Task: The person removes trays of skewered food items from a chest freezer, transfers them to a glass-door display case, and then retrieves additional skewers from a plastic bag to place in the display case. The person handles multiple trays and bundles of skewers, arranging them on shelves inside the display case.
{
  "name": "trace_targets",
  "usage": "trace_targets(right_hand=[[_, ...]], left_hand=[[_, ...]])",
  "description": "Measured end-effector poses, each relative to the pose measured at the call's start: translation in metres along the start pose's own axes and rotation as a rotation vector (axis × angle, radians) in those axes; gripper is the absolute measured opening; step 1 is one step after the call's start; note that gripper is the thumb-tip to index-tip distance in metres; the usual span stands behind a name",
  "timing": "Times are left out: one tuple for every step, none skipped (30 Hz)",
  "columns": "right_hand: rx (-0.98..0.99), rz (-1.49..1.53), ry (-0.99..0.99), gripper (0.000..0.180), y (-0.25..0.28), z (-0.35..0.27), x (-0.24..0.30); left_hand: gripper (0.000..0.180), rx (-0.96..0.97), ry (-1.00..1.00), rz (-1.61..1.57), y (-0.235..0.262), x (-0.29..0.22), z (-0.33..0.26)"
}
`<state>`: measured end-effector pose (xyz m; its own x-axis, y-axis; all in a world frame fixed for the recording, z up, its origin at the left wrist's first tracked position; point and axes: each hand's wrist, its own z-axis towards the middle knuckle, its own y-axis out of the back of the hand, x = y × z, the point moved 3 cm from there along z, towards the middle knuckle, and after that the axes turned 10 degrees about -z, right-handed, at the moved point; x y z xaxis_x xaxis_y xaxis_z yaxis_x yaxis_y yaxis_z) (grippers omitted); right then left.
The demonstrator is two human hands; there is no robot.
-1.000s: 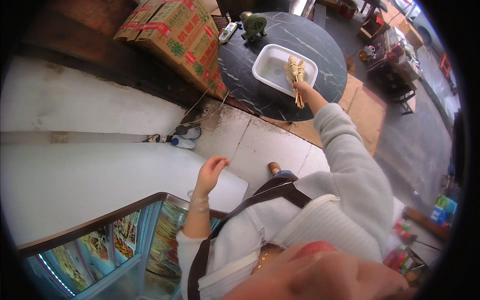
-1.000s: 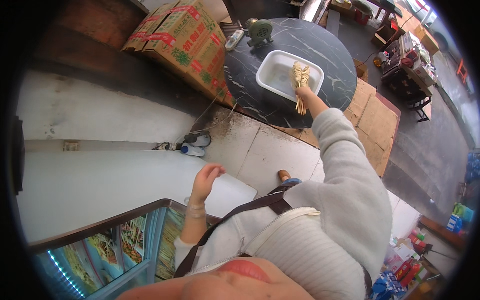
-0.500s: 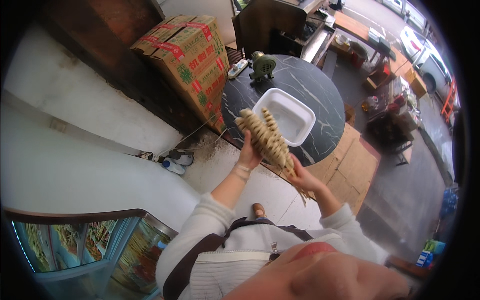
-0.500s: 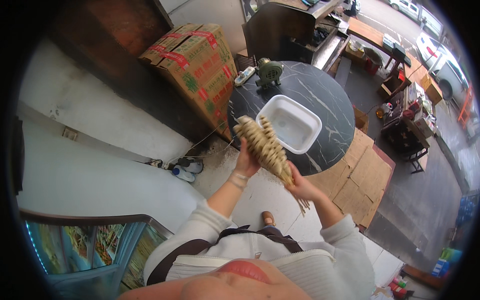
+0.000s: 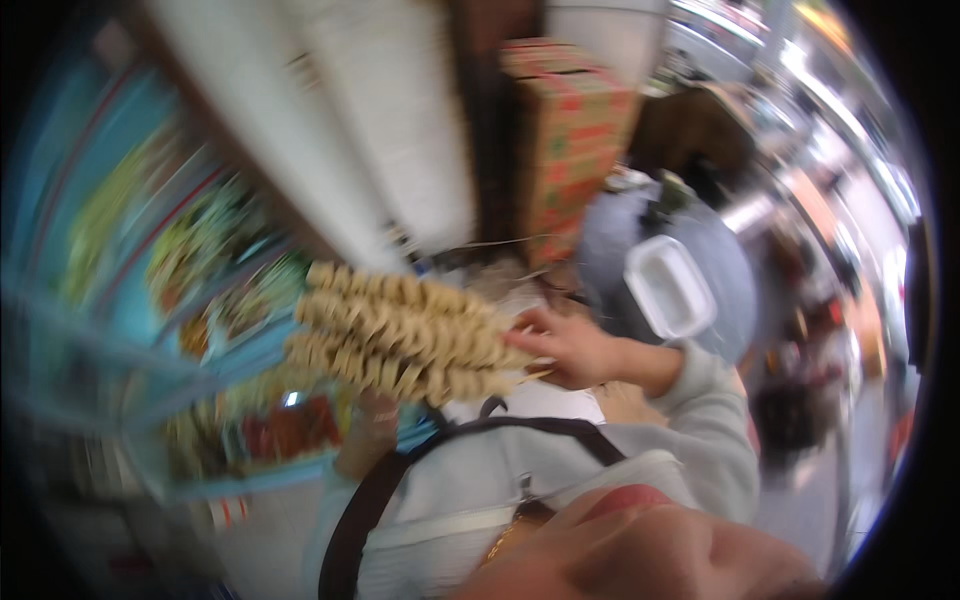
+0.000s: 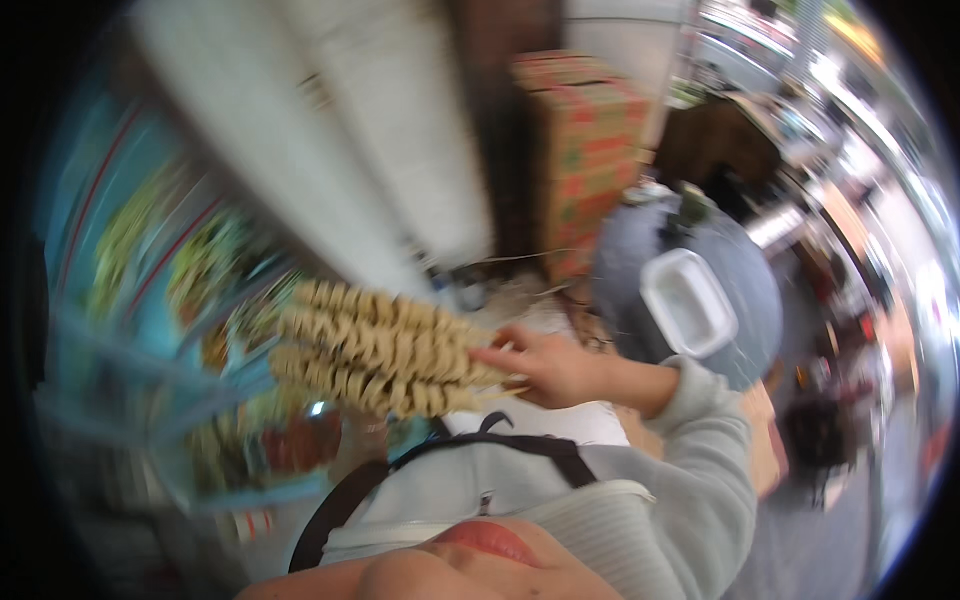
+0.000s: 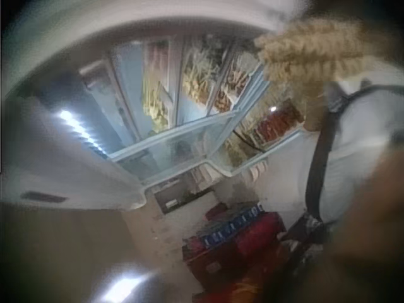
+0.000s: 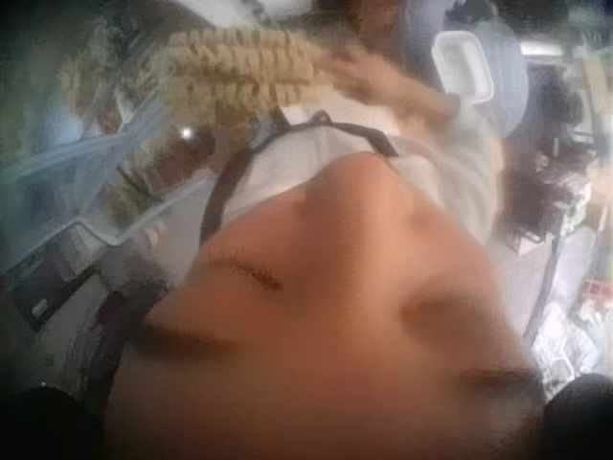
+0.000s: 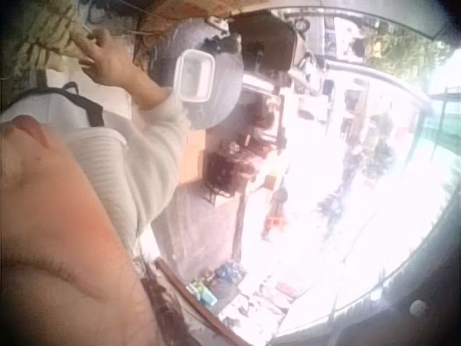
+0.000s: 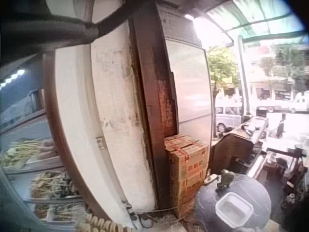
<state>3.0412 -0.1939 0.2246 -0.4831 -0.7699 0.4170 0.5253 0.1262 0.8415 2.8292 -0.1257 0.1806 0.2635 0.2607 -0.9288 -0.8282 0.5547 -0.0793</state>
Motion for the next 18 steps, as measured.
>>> trace_targets(right_hand=[[-0.077,-0.043,0.015,0.070,0.015,0.015,0.015],[-0.166,-0.095,0.060,0.069,0.032,0.027,0.030],[-0.151,-0.151,0.041,0.068,0.041,0.046,0.043],[-0.267,-0.191,0.141,0.068,0.049,0.069,0.058],[-0.195,-0.216,0.107,0.068,0.050,0.093,0.068],[-0.138,-0.256,0.065,0.068,0.052,0.118,0.075],[-0.217,-0.232,0.142,0.067,0.057,0.135,0.092],[-0.246,-0.227,0.150,0.067,0.061,0.151,0.107],[-0.252,-0.320,0.090,0.068,0.068,0.163,0.121],[-0.290,-0.289,0.047,0.070,0.073,0.173,0.134],[-0.278,-0.326,-0.121,0.070,0.079,0.182,0.142],[-0.317,-0.318,-0.154,0.070,0.086,0.188,0.152],[-0.325,-0.400,-0.256,0.068,0.096,0.193,0.159],[-0.352,-0.467,-0.273,0.067,0.104,0.199,0.165],[-0.352,-0.595,-0.354,0.065,0.113,0.204,0.169],[-0.391,-0.648,-0.390,0.065,0.118,0.210,0.172],[-0.376,-0.715,-0.427,0.065,0.124,0.218,0.174],[-0.350,-0.768,-0.450,0.065,0.127,0.228,0.175]], left_hand=[[0.044,-0.060,0.089,-0.198,0.013,-0.010,0.001],[0.044,-0.098,0.130,-0.322,0.030,-0.022,0.004],[0.044,-0.128,0.109,-0.364,0.053,-0.038,0.004],[0.044,-0.161,0.068,-0.367,0.082,-0.057,0.003],[0.044,-0.203,0.013,-0.338,0.115,-0.079,-0.001],[0.044,-0.242,-0.056,-0.283,0.150,-0.103,-0.006],[0.044,-0.258,-0.132,-0.216,0.182,-0.126,-0.008],[0.044,-0.279,-0.219,-0.125,0.210,-0.149,-0.009],[0.043,-0.284,-0.342,0.026,0.235,-0.174,-0.008],[0.043,-0.287,-0.481,0.209,0.257,-0.201,-0.004],[0.043,-0.287,-0.640,0.441,0.272,-0.226,0.004],[0.041,-0.355,-0.784,0.845,0.285,-0.251,0.016],[0.039,-0.357,-0.866,1.007,0.290,-0.267,0.034],[0.042,-0.328,-0.926,1.212,0.295,-0.281,0.057],[0.045,-0.307,-1.004,1.402,0.300,-0.292,0.082],[0.049,-0.306,-0.968,1.485,0.307,-0.299,0.105],[0.055,-0.309,-0.955,1.575,0.313,-0.304,0.125],[0.058,-0.337,-0.914,1.628,0.318,-0.304,0.142]])
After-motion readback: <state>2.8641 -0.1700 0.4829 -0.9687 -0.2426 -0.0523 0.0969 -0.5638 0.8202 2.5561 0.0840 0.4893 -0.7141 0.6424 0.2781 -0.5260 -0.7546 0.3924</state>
